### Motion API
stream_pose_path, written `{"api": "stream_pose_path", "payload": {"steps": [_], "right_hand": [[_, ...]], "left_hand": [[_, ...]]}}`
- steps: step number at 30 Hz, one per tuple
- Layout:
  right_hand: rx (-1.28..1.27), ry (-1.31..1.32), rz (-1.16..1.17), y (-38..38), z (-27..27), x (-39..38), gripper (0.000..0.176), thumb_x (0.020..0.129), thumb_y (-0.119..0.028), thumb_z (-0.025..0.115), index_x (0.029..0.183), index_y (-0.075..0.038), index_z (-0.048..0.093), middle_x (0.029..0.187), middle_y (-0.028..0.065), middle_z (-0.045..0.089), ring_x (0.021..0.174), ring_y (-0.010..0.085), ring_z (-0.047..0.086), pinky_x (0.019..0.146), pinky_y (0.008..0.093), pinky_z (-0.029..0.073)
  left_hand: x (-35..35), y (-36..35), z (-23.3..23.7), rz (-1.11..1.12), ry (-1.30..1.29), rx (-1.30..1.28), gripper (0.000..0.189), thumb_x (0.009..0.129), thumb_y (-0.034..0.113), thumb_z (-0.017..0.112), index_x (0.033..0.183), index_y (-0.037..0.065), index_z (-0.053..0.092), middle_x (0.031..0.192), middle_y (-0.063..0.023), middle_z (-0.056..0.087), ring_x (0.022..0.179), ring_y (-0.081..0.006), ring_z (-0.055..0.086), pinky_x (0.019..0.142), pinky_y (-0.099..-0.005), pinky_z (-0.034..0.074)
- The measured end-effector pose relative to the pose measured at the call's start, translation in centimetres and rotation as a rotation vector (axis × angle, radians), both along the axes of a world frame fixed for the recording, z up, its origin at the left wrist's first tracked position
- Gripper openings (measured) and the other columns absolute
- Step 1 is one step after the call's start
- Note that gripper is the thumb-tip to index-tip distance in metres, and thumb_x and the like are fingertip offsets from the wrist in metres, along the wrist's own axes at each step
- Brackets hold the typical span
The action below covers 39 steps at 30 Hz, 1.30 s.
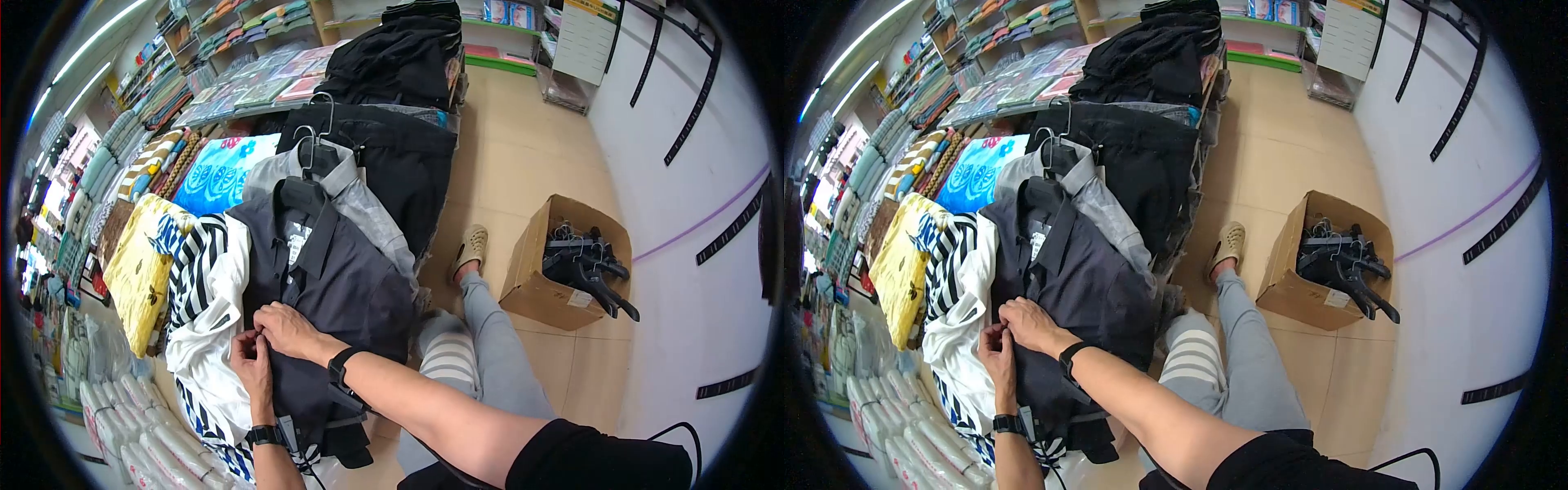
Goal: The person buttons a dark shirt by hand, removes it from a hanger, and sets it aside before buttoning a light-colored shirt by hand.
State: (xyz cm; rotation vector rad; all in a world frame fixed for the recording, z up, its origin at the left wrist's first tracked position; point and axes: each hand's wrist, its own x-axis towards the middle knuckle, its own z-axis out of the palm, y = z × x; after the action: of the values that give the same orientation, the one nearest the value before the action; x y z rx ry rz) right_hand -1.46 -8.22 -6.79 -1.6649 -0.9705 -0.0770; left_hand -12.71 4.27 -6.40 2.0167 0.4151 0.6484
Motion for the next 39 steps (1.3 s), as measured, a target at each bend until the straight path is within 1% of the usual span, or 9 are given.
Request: {"api": "stream_pose_path", "payload": {"steps": [3,9,15,18,23,29,33,36,39], "right_hand": [[0.023,-0.038,-0.031,0.2,-0.2,0.2,0.004,0.087,-0.005,0.067,0.09,-0.004,0.067,0.097,0.0155,0.069,0.099,0.0377,0.065,0.091,0.0471,0.053],[0.059,-0.047,-0.002,0.1,0.2,0.6,0.008,0.08,-0.009,0.067,0.075,-0.005,0.064,0.084,0.017,0.067,0.085,0.0398,0.064,0.078,0.049,0.053],[0.035,0.022,0.071,-0.7,0.7,0.9,0.008,0.082,-0.01,0.067,0.077,-0.004,0.064,0.085,0.0136,0.066,0.087,0.0376,0.064,0.08,0.0472,0.053],[0.003,0.075,0.089,-0.8,0.8,1.1,0.01,0.082,-0.012,0.067,0.077,-0.004,0.064,0.087,0.0138,0.067,0.091,0.0379,0.064,0.083,0.0475,0.054],[-0.039,0.126,0.116,-1.1,1.2,1.3,0.012,0.083,-0.015,0.066,0.081,-0.003,0.064,0.089,0.0131,0.067,0.095,0.0364,0.065,0.088,0.0465,0.054],[-0.043,0.112,0.119,-1.1,1.0,1.5,0.012,0.084,-0.014,0.064,0.081,-0.003,0.063,0.09,0.0135,0.067,0.096,0.0363,0.065,0.089,0.0463,0.054],[-0.049,0.133,0.117,-1.3,1.1,1.4,0.012,0.084,-0.013,0.064,0.081,-0.002,0.063,0.089,0.013,0.067,0.096,0.0361,0.065,0.089,0.0458,0.053],[-0.063,0.133,0.113,-1.4,1.3,1.4,0.011,0.084,-0.013,0.065,0.081,-0.002,0.063,0.089,0.0127,0.067,0.096,0.0359,0.065,0.089,0.0455,0.053],[-0.062,0.129,0.119,-1.3,1.3,1.3,0.011,0.084,-0.013,0.065,0.081,-0.002,0.063,0.089,0.0126,0.066,0.096,0.0357,0.064,0.09,0.0453,0.053]], "left_hand": [[0.4,-0.3,-0.2,0.052,-0.045,0.088,0.015,0.101,0.009,0.072,0.113,0.0,0.069,0.097,-0.0033,0.07,0.083,-0.0106,0.062,0.077,-0.0269,0.051],[0.1,0.1,-0.7,0.026,-0.042,0.063,0.026,0.097,0.006,0.071,0.122,0.0,0.069,0.101,-0.0043,0.071,0.09,-0.0121,0.064,0.084,-0.0285,0.054],[0.1,-0.2,-0.3,-0.014,-0.089,-0.072,0.03,0.094,-0.001,0.062,0.124,0.0,0.068,0.102,-0.0041,0.071,0.091,-0.0115,0.064,0.088,-0.027,0.053],[-0.3,-0.7,0.4,-0.012,-0.066,0.037,0.03,0.094,-0.001,0.061,0.124,0.0,0.068,0.102,-0.0056,0.071,0.093,-0.0127,0.066,0.088,-0.0277,0.054],[-1.9,-1.8,2.5,0.043,0.019,0.585,0.033,0.092,0.003,0.069,0.125,0.0,0.067,0.114,-0.0183,0.071,0.108,-0.0358,0.068,0.097,-0.0421,0.054],[-5.0,-0.7,4.8,0.093,0.224,0.838,0.024,0.092,0.004,0.069,0.116,0.0,0.068,0.11,-0.0175,0.072,0.103,-0.0372,0.069,0.092,-0.0424,0.055],[-7.0,2.0,5.2,0.02,0.307,0.565,0.018,0.093,0.01,0.072,0.108,0.0,0.07,0.095,-0.0166,0.074,0.089,-0.0339,0.073,0.083,-0.0416,0.057],[-6.8,2.5,3.6,0.035,0.251,0.299,0.019,0.094,0.011,0.072,0.11,-0.001,0.07,0.096,-0.015,0.075,0.088,-0.0281,0.074,0.083,-0.0384,0.057],[-6.1,1.6,3.2,0.103,0.265,0.251,0.022,0.095,0.014,0.075,0.111,-0.001,0.07,0.094,-0.0121,0.075,0.086,-0.0217,0.072,0.082,-0.0328,0.056]]}}
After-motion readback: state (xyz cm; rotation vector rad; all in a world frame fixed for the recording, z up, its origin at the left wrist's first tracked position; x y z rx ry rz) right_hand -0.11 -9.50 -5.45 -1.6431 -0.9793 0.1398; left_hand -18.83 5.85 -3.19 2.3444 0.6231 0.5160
